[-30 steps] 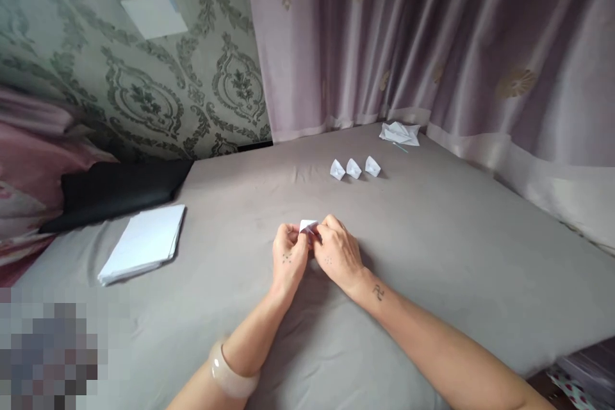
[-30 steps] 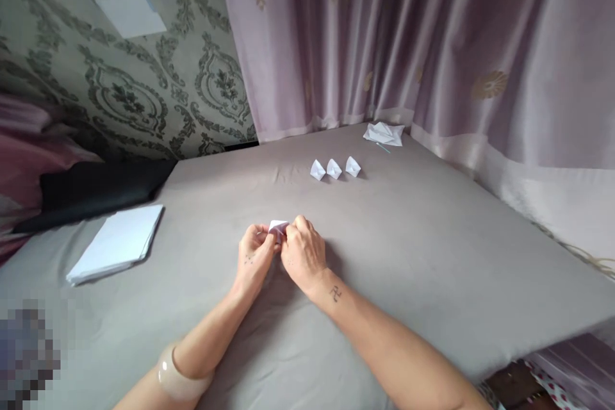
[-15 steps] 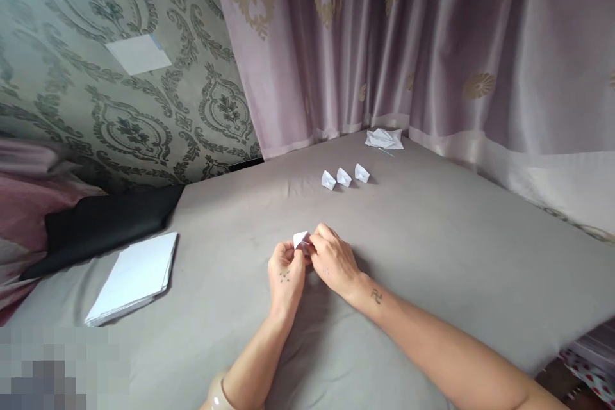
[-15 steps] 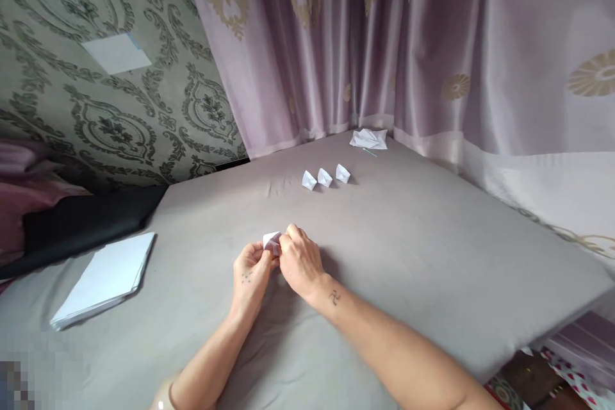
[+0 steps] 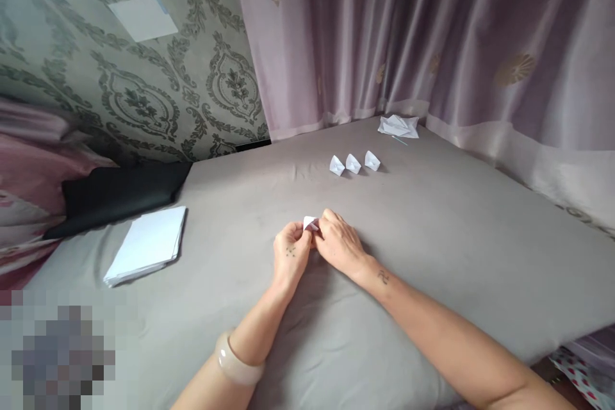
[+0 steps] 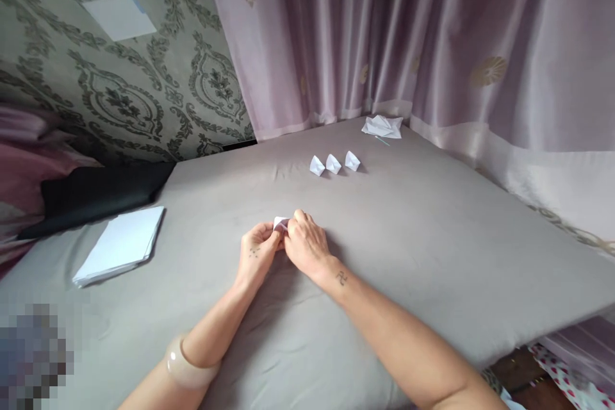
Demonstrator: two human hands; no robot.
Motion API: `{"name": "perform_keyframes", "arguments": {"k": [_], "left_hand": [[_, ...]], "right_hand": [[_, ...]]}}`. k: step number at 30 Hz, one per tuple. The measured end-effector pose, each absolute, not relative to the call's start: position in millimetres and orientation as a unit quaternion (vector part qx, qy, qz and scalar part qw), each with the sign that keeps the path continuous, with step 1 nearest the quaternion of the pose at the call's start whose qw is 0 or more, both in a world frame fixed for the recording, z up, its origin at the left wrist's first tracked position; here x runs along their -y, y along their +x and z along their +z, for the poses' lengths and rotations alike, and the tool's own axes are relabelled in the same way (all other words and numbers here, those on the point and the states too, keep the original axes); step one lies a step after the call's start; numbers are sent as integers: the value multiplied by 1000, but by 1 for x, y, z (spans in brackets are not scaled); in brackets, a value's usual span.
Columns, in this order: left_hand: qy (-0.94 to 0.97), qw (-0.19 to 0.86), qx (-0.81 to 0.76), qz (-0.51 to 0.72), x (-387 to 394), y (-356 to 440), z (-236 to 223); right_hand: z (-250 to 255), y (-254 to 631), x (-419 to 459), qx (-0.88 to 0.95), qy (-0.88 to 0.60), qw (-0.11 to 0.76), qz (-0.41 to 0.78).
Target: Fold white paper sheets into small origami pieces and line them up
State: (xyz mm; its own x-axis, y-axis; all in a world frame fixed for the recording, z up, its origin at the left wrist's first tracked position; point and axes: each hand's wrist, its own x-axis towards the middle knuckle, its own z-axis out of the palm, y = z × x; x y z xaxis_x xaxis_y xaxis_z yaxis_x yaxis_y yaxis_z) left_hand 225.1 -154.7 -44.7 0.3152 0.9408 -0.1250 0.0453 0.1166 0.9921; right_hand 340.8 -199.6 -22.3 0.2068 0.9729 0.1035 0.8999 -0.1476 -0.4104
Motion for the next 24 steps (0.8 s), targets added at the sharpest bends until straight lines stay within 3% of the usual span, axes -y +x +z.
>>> {"name": "perform_keyframes", "arguments": {"k": [3,6,14,24], "left_hand": [[520,595,-501,352,143,221,-39],[495,593,-536,341,135,216,-34],[498,587,-552,319,133,215,-32],[590,553,-505,302,124,208,-31]], "right_hand": [[-22,352,200,616,-708,304,164],[-19,357,204,607,-686,373,146],[-20,344,213,716,-658,219,81],[-22,348,212,746,-624,208,104]]}}
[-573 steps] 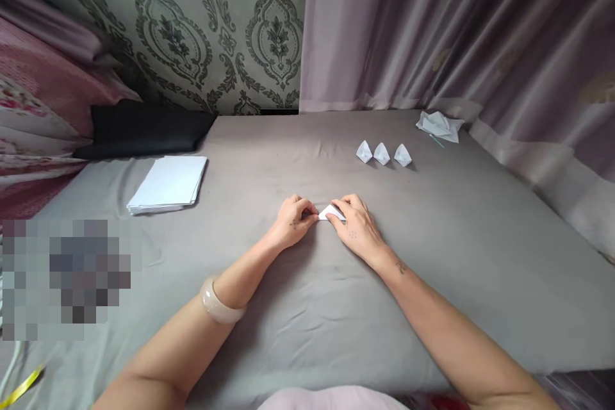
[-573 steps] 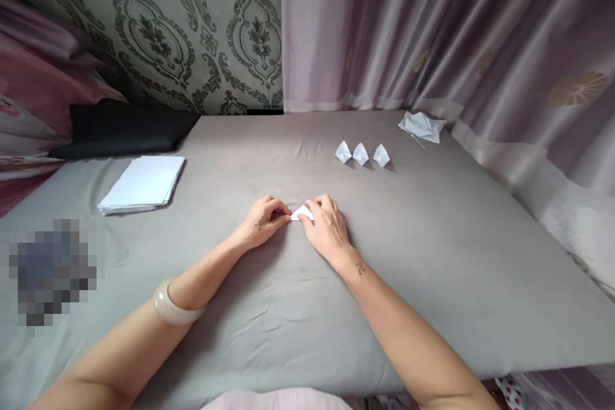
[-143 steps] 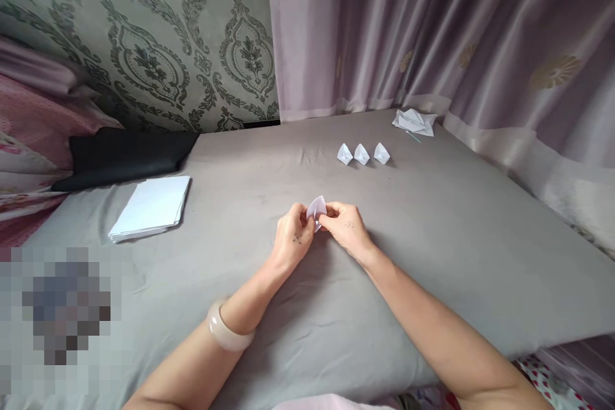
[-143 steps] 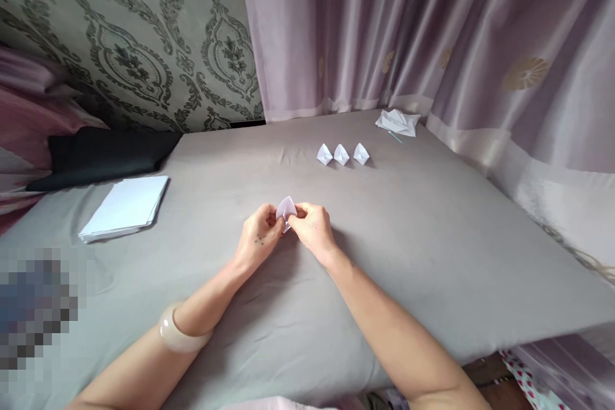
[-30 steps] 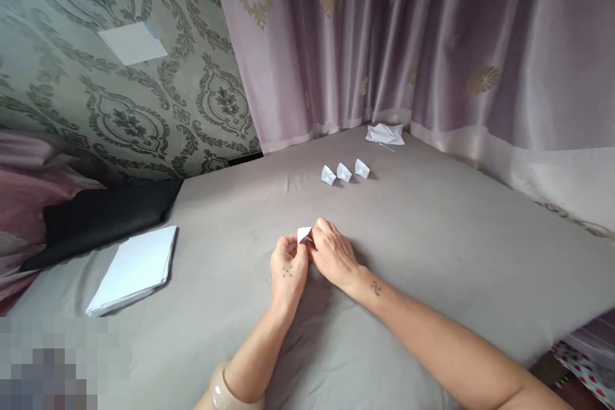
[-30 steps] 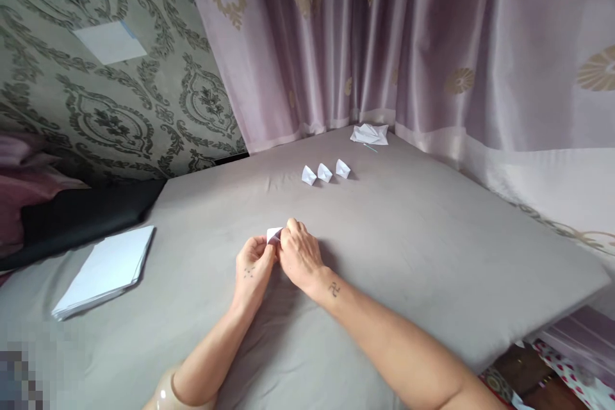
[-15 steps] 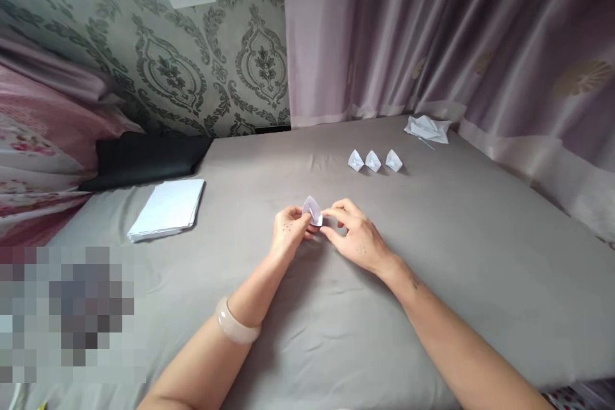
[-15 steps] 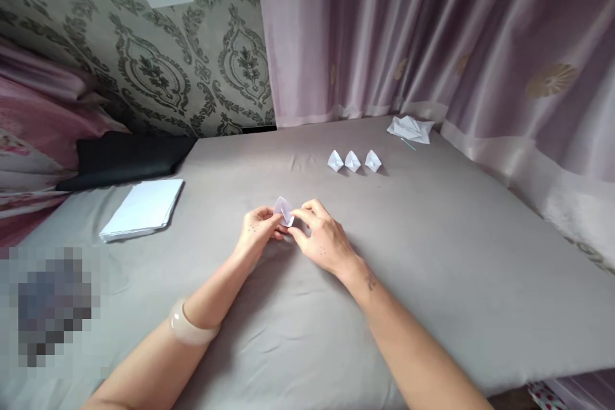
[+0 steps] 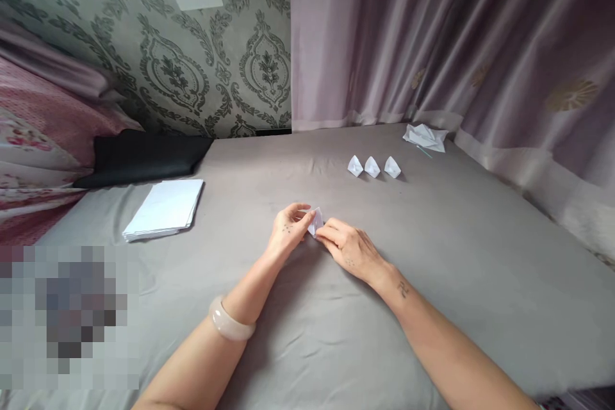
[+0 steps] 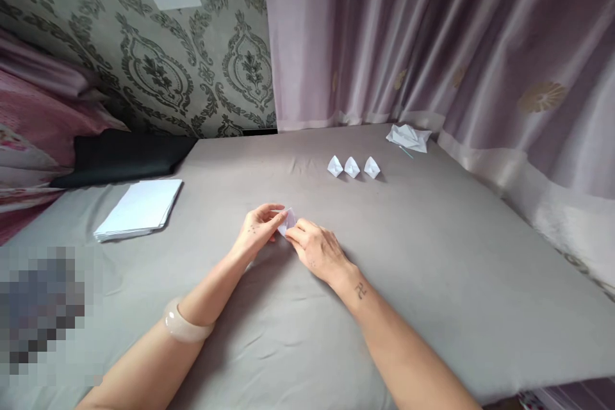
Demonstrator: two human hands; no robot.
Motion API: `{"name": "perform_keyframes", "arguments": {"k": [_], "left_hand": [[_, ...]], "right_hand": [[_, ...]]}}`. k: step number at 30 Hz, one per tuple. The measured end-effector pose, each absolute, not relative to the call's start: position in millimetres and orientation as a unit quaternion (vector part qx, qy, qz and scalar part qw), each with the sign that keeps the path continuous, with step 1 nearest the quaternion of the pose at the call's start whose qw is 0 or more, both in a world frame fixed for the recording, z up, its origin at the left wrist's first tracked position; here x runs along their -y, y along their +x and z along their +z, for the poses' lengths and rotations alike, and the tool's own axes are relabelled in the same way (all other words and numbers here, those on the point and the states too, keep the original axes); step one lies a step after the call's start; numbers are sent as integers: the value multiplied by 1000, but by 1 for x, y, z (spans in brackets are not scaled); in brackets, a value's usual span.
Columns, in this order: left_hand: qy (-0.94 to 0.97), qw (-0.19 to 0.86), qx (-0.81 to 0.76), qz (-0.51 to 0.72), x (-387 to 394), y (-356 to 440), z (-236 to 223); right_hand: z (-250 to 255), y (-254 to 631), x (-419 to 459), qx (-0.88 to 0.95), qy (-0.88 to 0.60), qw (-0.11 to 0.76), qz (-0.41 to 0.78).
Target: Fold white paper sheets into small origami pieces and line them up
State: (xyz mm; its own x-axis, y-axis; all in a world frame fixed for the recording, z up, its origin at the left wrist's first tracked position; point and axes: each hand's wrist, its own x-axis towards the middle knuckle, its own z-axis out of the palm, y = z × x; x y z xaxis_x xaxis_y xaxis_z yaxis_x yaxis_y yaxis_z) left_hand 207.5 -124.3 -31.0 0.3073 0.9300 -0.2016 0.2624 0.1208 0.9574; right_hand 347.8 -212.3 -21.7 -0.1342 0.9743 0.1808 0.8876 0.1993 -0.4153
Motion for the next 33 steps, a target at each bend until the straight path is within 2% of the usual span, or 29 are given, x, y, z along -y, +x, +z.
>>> {"name": "perform_keyframes", "arguments": {"k": [7,10,19,33], "left_hand": [[614,473,-536,335,113,202,-38],[585,483,-550,349,109,200,-42],[582,496,-538,354,104,198,-53],[591,490,-541,344,104,198,-53]], "right_hand": [[-16,358,199,739,-639,190,100],[-11,374,175,698,-694,160,77],[-13,416,104,619,-770,149,41],[-16,422,90,555,-809,187,60]]}}
